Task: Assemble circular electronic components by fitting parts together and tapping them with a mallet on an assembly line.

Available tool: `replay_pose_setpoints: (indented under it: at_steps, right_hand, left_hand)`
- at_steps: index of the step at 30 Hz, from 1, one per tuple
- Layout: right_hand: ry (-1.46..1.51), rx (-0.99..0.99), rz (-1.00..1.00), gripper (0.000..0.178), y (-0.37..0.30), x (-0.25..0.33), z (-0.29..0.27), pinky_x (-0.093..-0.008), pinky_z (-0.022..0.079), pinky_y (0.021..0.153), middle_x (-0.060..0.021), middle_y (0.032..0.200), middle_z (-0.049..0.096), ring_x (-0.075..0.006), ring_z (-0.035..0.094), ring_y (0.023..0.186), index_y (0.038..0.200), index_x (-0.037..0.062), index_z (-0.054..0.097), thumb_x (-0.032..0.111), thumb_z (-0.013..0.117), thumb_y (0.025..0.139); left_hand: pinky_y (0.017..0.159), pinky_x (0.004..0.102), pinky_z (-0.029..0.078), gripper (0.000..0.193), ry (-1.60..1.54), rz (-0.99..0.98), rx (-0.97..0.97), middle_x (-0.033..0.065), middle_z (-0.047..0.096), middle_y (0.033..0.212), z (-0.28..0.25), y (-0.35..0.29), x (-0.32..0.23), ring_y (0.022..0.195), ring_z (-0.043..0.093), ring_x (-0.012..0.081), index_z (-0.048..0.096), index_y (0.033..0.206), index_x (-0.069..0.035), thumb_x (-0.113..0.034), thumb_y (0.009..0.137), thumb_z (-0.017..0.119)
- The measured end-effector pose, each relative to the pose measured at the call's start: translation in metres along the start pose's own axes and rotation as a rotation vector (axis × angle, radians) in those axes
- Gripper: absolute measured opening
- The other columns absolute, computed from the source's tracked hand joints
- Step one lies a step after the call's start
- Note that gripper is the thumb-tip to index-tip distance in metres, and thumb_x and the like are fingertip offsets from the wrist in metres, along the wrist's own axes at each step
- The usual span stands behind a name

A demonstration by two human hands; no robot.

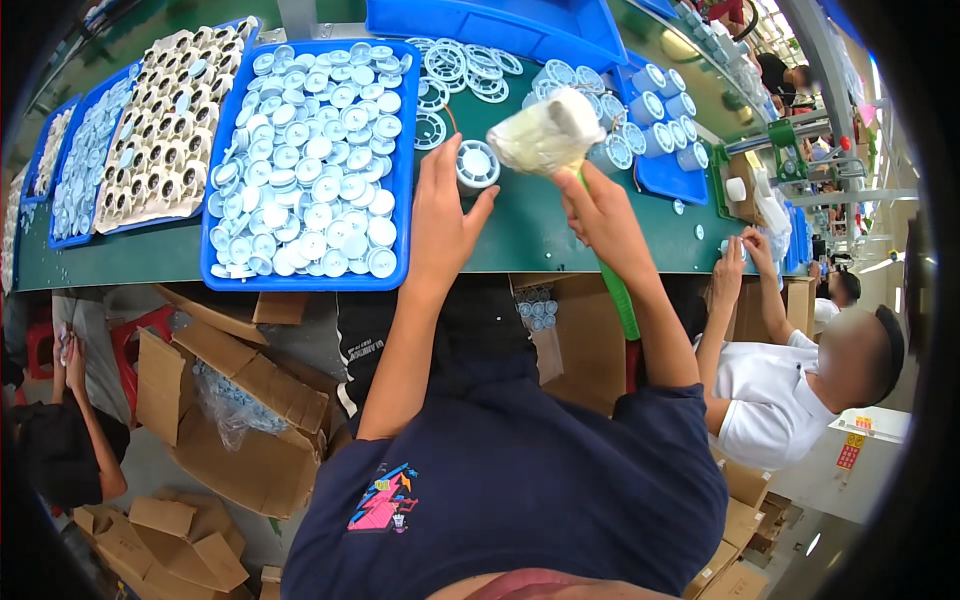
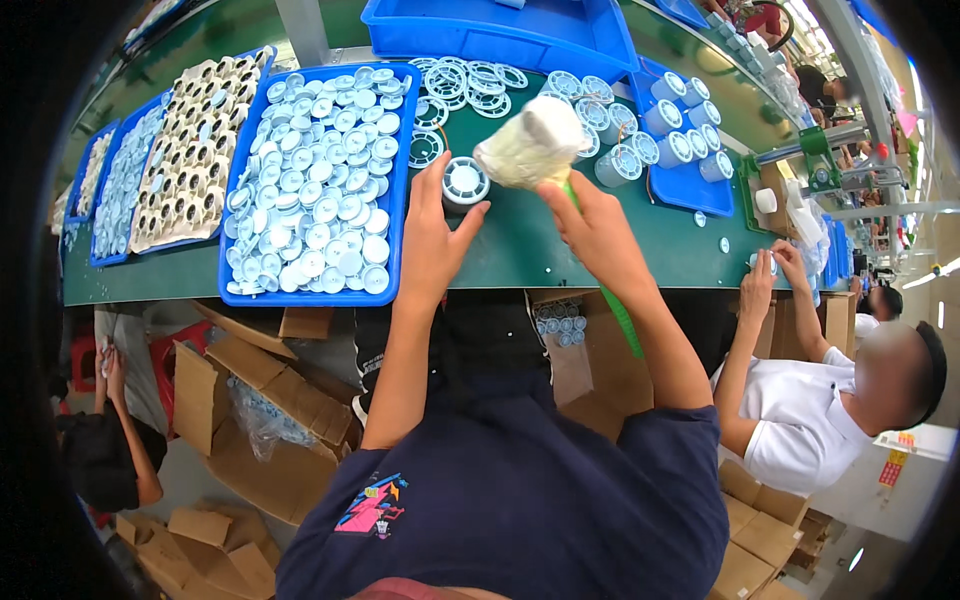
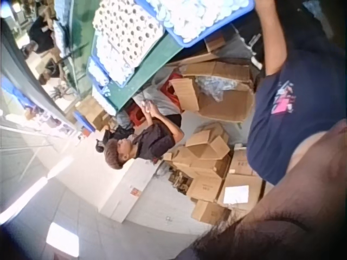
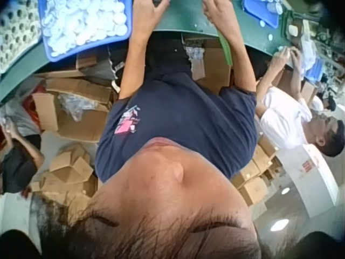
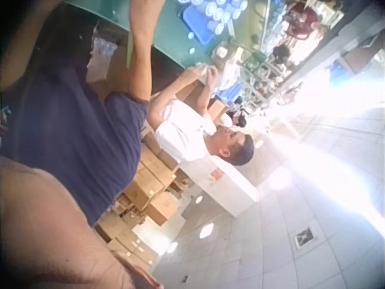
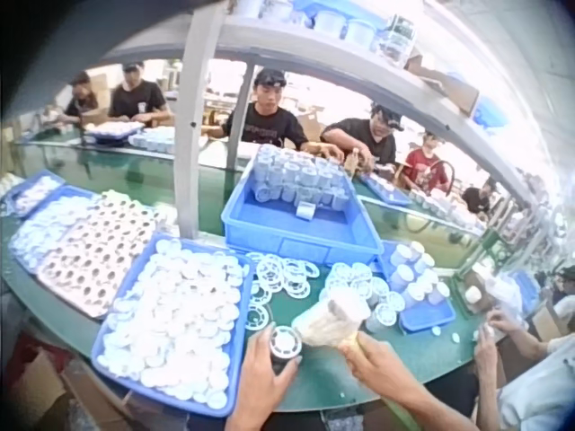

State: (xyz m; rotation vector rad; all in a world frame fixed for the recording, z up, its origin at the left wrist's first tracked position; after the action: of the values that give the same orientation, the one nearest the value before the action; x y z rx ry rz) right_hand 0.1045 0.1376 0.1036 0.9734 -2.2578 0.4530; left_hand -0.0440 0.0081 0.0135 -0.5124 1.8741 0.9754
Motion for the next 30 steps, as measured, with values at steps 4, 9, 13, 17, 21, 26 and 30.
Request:
replay_pose_setpoints:
  at_steps: [4, 9, 13, 17, 21, 26, 30]
  right_hand:
    - [0.155, -0.168, 0.021, 0.026, -0.033, -0.011, 0.004, -0.0349, 0.046, 0.058, -0.0105, 0.071, 0.063, -0.0193, 0.058, 0.060, 0.109, -0.0036, 0.062, 0.022, 0.063, 0.105]
    - [-0.146, -0.147, -0.186, 0.023, -0.042, 0.002, 0.001, -0.0447, 0.052, 0.070, -0.0224, 0.088, 0.070, -0.0408, 0.069, 0.080, 0.109, -0.0023, 0.063, 0.017, 0.071, 0.099]
    - [-0.338, -0.194, -0.566, 0.052, -0.049, 0.021, 0.005, -0.0436, 0.056, 0.068, -0.0164, 0.104, 0.072, -0.0385, 0.070, 0.079, 0.137, 0.0021, 0.061, 0.019, 0.079, 0.091]
    - [-0.450, -0.043, -0.542, 0.064, -0.037, 0.048, 0.002, -0.0442, 0.056, 0.064, -0.0158, 0.106, 0.073, -0.0365, 0.072, 0.080, 0.147, 0.0085, 0.056, 0.028, 0.079, 0.091]
    - [-0.478, 0.000, -0.575, 0.054, -0.011, 0.064, -0.007, -0.0472, 0.054, 0.067, -0.0202, 0.102, 0.073, -0.0409, 0.070, 0.081, 0.141, 0.0063, 0.058, 0.032, 0.075, 0.096]
    - [-0.185, 0.092, -0.351, 0.047, 0.013, 0.091, -0.016, -0.0487, 0.052, 0.070, -0.0251, 0.092, 0.072, -0.0442, 0.069, 0.086, 0.133, 0.0022, 0.060, 0.034, 0.069, 0.100]
    - [-0.381, 0.166, -0.312, 0.047, 0.046, 0.061, -0.009, -0.0489, 0.050, 0.068, -0.0257, 0.084, 0.071, -0.0444, 0.069, 0.079, 0.125, -0.0007, 0.064, 0.041, 0.063, 0.104]
  left_hand:
    - [0.102, 0.0434, 0.050, 0.070, 0.006, -0.030, 0.063, 0.0216, 0.060, 0.134, -0.002, -0.002, 0.000, 0.121, 0.061, 0.0394, 0.047, 0.147, 0.000, -0.009, 0.087, 0.081]
    - [0.103, 0.0417, 0.050, 0.087, -0.071, -0.165, 0.021, 0.0221, 0.064, 0.133, 0.000, -0.003, 0.003, 0.122, 0.065, 0.0362, 0.032, 0.156, -0.002, -0.006, 0.085, 0.082]
    - [0.097, 0.0456, 0.053, 0.091, -0.097, -0.159, -0.005, 0.0247, 0.066, 0.130, 0.001, -0.001, 0.001, 0.118, 0.065, 0.0428, 0.027, 0.156, 0.003, 0.001, 0.083, 0.080]
    - [0.099, 0.0461, 0.052, 0.096, -0.087, -0.043, 0.015, 0.0263, 0.067, 0.129, 0.006, -0.008, 0.019, 0.118, 0.065, 0.0448, 0.020, 0.159, 0.005, 0.009, 0.080, 0.076]
    - [0.097, 0.0450, 0.053, 0.106, -0.146, 0.058, -0.022, 0.0259, 0.067, 0.128, 0.003, -0.005, 0.007, 0.115, 0.066, 0.0433, 0.013, 0.160, 0.006, 0.005, 0.079, 0.081]
    - [0.099, 0.0443, 0.053, 0.111, -0.091, -0.188, 0.022, 0.0249, 0.067, 0.129, 0.001, -0.007, 0.005, 0.119, 0.064, 0.0424, 0.013, 0.160, 0.007, -0.004, 0.079, 0.087]
    - [0.099, 0.0458, 0.051, 0.109, -0.106, -0.148, 0.020, 0.0223, 0.067, 0.129, 0.005, -0.006, 0.007, 0.118, 0.064, 0.0414, 0.016, 0.160, 0.007, -0.007, 0.079, 0.088]
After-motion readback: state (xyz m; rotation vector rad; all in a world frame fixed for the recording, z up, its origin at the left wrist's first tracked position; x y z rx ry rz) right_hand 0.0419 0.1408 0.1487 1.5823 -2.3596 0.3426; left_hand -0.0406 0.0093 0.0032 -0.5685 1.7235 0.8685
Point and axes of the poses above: each hand's wrist, its own y-axis towards the middle knuckle, its own z-axis out of the palm, x = y × z, the point moved 3 cm from there along y, towards the middle knuckle
